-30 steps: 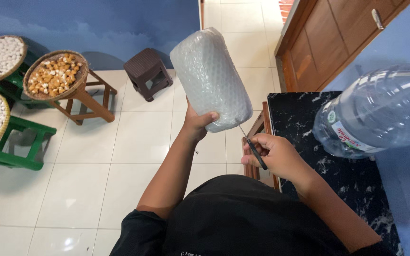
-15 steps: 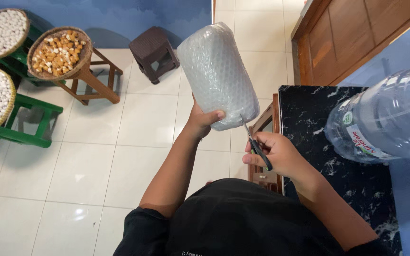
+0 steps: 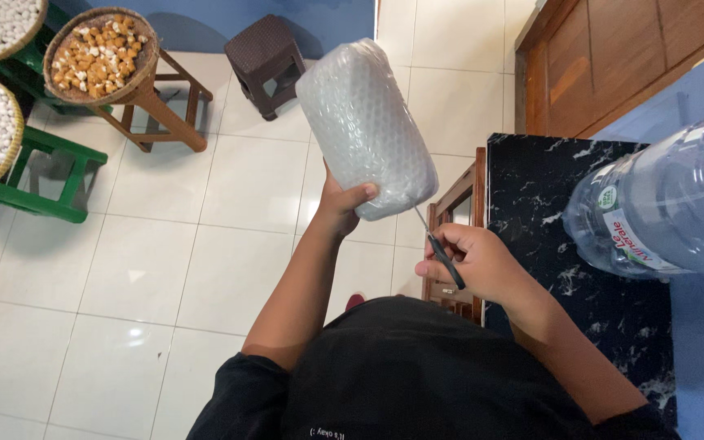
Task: The person picks up a bubble-wrapped parcel from a table and uses scissors to cut the bubble wrap along its length. They peel the cut wrap open, pull out a white boxed item, and continue cutting and removing the remaining bubble wrap from the item.
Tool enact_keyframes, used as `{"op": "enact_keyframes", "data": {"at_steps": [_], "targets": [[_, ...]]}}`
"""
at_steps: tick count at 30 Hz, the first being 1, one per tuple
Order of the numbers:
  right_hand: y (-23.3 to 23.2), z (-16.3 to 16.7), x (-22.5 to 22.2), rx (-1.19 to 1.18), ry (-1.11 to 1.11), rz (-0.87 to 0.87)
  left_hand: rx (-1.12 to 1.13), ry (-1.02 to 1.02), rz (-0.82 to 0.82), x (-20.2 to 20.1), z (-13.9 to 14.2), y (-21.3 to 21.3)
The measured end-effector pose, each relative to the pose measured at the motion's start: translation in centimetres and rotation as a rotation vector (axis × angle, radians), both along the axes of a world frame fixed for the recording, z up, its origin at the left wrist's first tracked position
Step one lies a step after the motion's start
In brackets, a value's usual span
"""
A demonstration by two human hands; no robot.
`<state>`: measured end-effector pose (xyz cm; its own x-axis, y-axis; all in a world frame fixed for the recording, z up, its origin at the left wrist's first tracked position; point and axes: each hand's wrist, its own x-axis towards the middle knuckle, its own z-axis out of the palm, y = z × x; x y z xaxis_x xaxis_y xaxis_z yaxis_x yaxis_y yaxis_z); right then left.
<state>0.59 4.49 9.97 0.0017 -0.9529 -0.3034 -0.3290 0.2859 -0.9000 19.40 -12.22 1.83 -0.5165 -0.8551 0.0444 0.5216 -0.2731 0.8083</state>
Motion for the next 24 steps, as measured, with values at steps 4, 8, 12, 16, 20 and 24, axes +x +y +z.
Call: {"op": "enact_keyframes", "data": {"at_steps": [4, 8, 12, 16, 20, 24], "targets": [[0.1, -0.2, -0.5, 0.017, -0.007, 0.077, -0.006, -0.001, -0.012, 0.4, -0.2, 0.2], [0.0, -0.2, -0.8, -0.02, -0.051, 0.126, -0.053, -0.001, -0.014, 0.4, 0.0, 0.3], [0.3, 0.1, -1.1, -0.048, -0.058, 0.176, -0.118, -0.005, -0.014, 0.3, 0.4, 0.5], [0.6, 0.9, -1.5, -0.054, -0.091, 0.248, -0.153, 0.0, 0.004, 0.1, 1.0, 0.7], [0.5, 1.8, -1.4, -0.071, -0.096, 0.222, -0.209, -0.008, 0.02, -0.1, 2.2, 1.0], [0.4, 2.1, -0.8, -0.103, -0.095, 0.145, -0.263, 0.006, -0.041, 0.3, 3.6, 1.1]]}}
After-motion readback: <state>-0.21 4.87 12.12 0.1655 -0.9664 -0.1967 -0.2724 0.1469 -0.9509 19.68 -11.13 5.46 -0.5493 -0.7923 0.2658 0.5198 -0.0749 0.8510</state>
